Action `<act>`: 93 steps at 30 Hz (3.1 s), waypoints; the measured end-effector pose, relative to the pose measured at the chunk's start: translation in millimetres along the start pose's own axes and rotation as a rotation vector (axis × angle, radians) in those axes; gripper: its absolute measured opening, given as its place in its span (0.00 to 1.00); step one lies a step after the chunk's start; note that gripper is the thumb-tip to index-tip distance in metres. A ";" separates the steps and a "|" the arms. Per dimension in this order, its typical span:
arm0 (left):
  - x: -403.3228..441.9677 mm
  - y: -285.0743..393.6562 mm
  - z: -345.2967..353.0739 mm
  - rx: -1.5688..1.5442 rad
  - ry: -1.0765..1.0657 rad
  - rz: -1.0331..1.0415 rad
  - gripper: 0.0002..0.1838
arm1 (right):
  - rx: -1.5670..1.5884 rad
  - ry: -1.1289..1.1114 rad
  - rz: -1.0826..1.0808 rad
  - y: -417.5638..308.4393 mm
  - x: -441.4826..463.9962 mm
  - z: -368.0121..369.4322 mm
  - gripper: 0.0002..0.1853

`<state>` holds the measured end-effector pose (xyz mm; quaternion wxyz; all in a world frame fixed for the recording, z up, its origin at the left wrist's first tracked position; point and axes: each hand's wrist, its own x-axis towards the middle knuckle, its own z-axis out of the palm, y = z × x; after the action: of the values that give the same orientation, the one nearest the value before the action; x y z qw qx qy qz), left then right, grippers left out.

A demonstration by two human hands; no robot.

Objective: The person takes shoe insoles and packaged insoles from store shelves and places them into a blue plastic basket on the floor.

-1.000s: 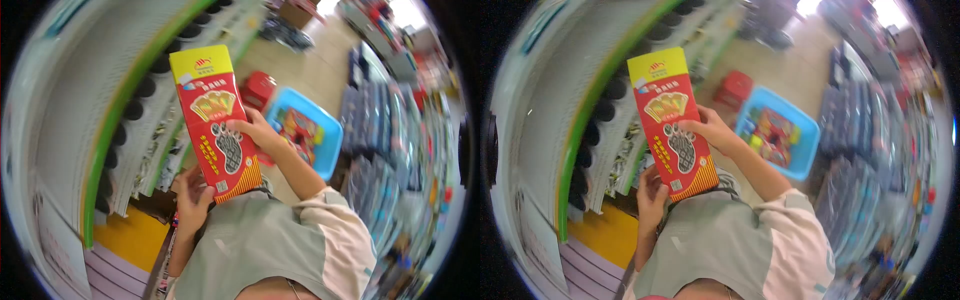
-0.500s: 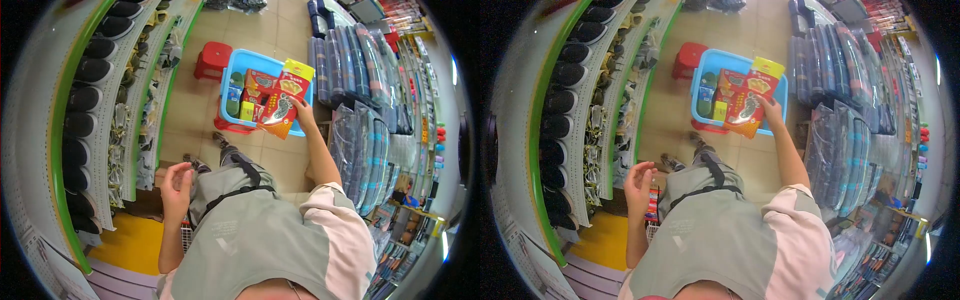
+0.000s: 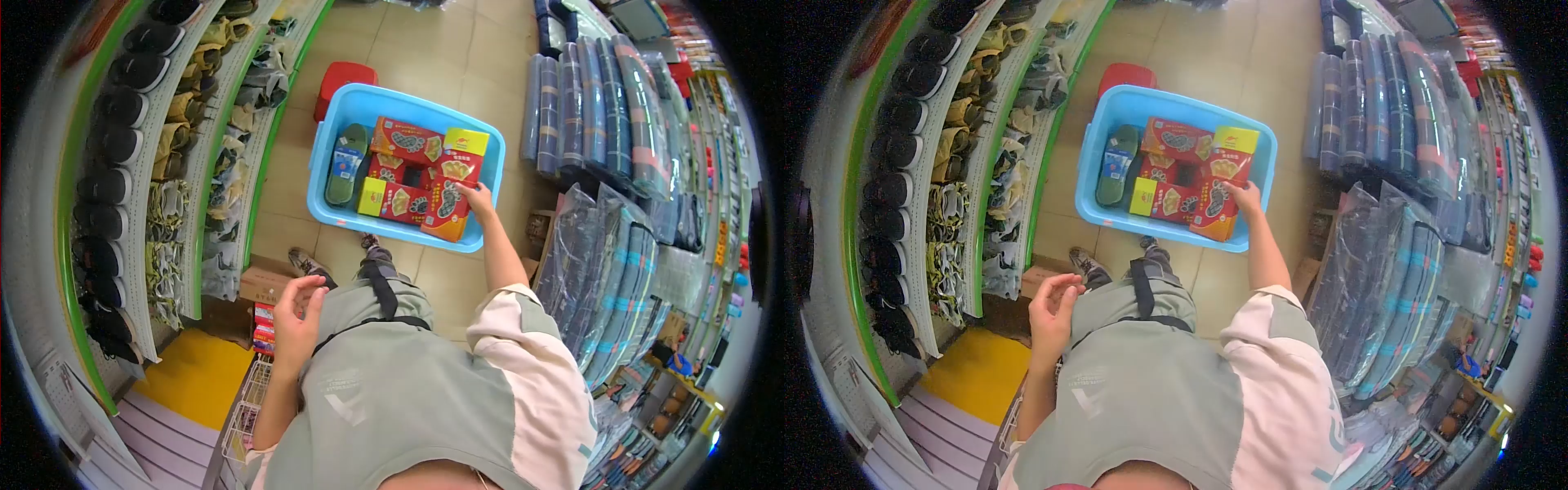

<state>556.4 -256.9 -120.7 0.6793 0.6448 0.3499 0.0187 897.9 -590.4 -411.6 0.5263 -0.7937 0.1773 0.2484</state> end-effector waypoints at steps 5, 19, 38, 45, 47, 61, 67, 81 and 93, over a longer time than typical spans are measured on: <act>-5.2 17.6 51.3 0.111 -0.056 -0.033 0.12 | 0.028 -0.096 0.141 27.6 26.8 5.3 0.36; 4.6 26.1 104.1 0.162 -0.024 -0.025 0.11 | 0.115 -0.085 0.043 74.3 56.5 17.3 0.29; -5.5 11.8 106.4 0.160 0.010 -0.066 0.12 | 0.325 -0.269 0.175 62.8 56.1 28.8 0.31; -8.9 6.9 104.5 0.114 0.071 -0.057 0.11 | 0.387 -0.239 0.178 67.3 59.2 19.8 0.35; -9.2 6.7 102.5 0.115 0.077 -0.055 0.11 | 0.363 -0.229 0.163 77.2 68.3 19.6 0.34; -6.9 1.8 93.6 0.108 0.020 -0.048 0.12 | -0.115 -0.062 -0.042 68.1 56.7 17.4 0.23; -6.9 -5.8 68.8 0.114 0.021 0.001 0.12 | -0.602 0.016 -0.149 17.3 23.2 12.6 0.26; -24.8 -27.5 -86.3 -0.055 0.165 0.138 0.13 | -0.370 0.100 -0.754 -145.5 -3.0 164.3 0.22; -73.3 -83.7 -211.3 -0.178 0.432 0.155 0.12 | -0.416 -0.271 -1.695 -448.3 -236.5 408.9 0.18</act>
<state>360.0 -123.5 -145.9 0.6393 0.5884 0.4335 0.2392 863.9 -36.2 -71.2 0.3946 -0.7015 -0.5839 -0.1062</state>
